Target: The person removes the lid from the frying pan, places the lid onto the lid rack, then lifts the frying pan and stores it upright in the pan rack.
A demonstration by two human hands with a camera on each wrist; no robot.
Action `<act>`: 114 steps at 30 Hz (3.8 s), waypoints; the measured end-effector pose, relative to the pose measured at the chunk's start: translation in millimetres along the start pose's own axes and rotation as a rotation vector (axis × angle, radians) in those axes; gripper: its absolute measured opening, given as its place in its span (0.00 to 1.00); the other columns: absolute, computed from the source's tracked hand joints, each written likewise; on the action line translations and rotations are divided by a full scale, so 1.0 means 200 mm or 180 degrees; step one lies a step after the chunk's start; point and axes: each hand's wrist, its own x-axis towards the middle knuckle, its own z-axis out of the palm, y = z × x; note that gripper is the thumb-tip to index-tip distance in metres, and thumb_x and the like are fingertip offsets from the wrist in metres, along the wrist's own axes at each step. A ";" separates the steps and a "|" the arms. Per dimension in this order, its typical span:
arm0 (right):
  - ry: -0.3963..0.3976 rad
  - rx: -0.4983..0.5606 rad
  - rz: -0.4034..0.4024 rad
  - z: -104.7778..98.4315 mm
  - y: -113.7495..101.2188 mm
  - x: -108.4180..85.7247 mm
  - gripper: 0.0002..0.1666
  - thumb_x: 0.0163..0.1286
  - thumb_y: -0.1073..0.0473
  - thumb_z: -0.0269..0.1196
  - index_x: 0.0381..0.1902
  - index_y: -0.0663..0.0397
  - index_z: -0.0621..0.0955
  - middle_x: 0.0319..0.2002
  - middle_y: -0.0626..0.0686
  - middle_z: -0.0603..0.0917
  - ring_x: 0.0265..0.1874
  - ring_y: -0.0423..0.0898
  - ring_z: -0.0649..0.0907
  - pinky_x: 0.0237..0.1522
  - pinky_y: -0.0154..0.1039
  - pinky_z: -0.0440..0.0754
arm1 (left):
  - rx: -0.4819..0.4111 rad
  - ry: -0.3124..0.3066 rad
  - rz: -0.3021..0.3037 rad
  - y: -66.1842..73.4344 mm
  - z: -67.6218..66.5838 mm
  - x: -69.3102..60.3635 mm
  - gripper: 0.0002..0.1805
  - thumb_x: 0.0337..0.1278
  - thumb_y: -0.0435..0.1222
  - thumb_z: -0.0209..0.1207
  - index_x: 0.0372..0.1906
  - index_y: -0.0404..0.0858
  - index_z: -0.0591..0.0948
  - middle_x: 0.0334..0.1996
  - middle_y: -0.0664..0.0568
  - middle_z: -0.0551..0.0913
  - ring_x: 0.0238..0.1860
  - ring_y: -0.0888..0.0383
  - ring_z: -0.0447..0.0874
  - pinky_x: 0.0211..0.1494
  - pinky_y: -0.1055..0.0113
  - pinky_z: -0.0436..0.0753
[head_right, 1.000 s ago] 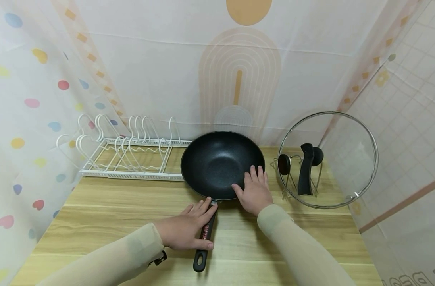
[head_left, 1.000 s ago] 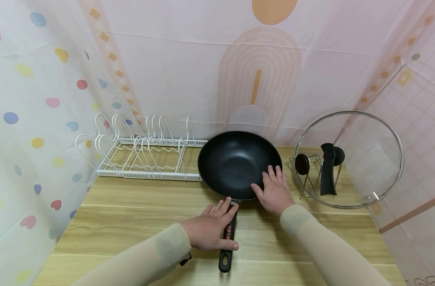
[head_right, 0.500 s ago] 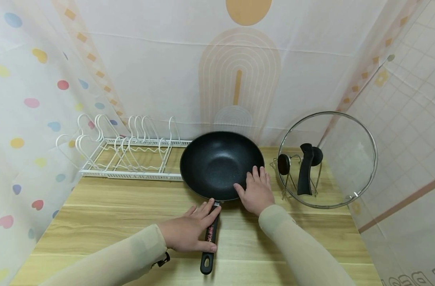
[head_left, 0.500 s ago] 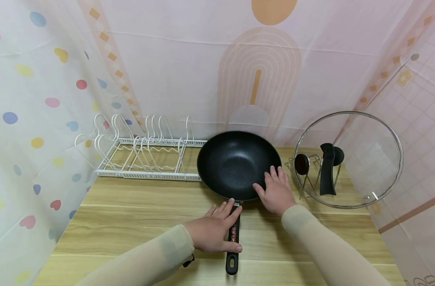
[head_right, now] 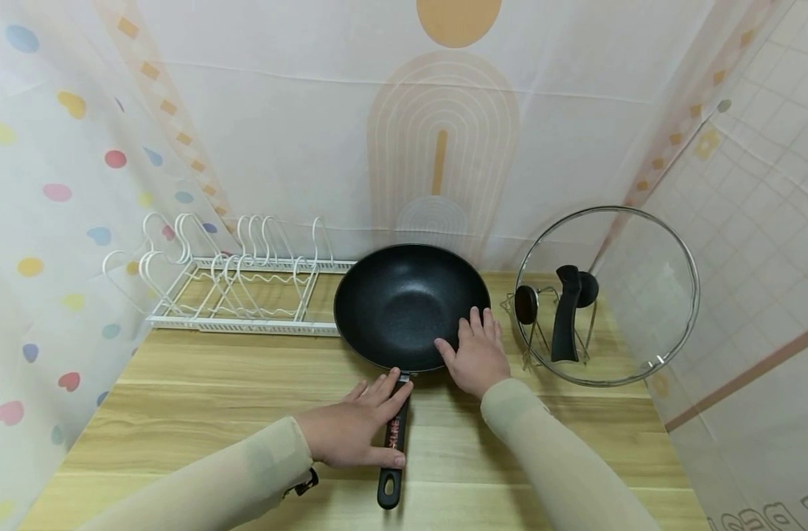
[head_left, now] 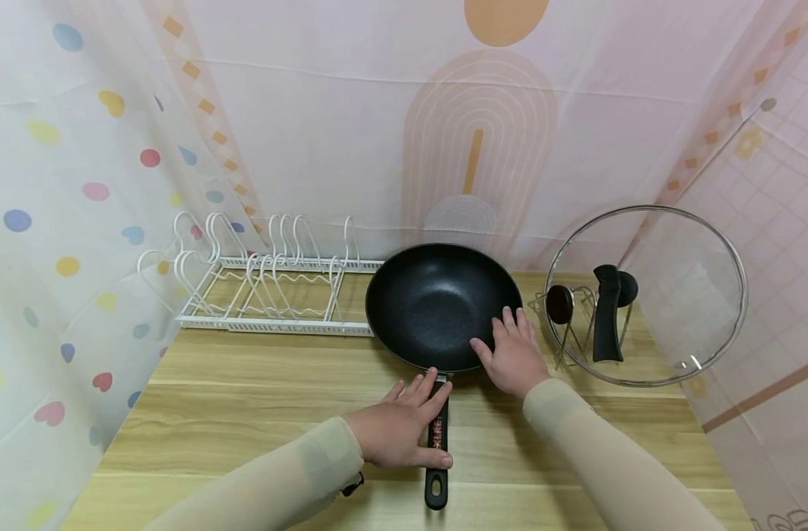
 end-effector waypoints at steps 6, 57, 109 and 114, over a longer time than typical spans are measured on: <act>-0.0006 0.0044 0.0001 -0.01 0.00 0.00 0.47 0.84 0.34 0.45 0.79 0.69 0.63 0.84 0.69 0.49 0.85 0.67 0.41 0.84 0.65 0.40 | 0.0000 0.0003 -0.0014 0.00 0.00 0.00 0.60 0.62 0.76 0.51 0.87 0.50 0.45 0.87 0.46 0.34 0.88 0.47 0.38 0.87 0.44 0.46; -0.0130 0.0513 0.0252 -0.03 -0.02 -0.17 0.53 0.84 0.37 0.48 0.83 0.72 0.43 0.84 0.71 0.36 0.84 0.69 0.39 0.84 0.64 0.38 | -0.0300 0.0595 0.0017 -0.07 0.00 0.02 0.48 0.74 0.64 0.52 0.81 0.33 0.62 0.82 0.41 0.62 0.80 0.47 0.65 0.81 0.49 0.68; -0.1370 0.1958 0.0244 0.00 -0.31 -0.43 0.33 0.85 0.38 0.48 0.50 0.61 0.84 0.37 0.56 0.85 0.36 0.49 0.83 0.40 0.46 0.81 | -0.2466 0.0724 -0.0338 -0.17 0.09 0.26 0.24 0.82 0.55 0.47 0.39 0.43 0.83 0.29 0.51 0.76 0.32 0.56 0.74 0.38 0.64 0.73; -0.1466 0.2102 0.0244 0.03 -0.33 -0.45 0.32 0.84 0.38 0.50 0.53 0.60 0.85 0.40 0.53 0.89 0.42 0.50 0.86 0.45 0.46 0.82 | -0.2667 0.0721 -0.0363 -0.16 0.10 0.28 0.27 0.82 0.56 0.47 0.42 0.40 0.86 0.34 0.54 0.81 0.39 0.57 0.77 0.46 0.63 0.74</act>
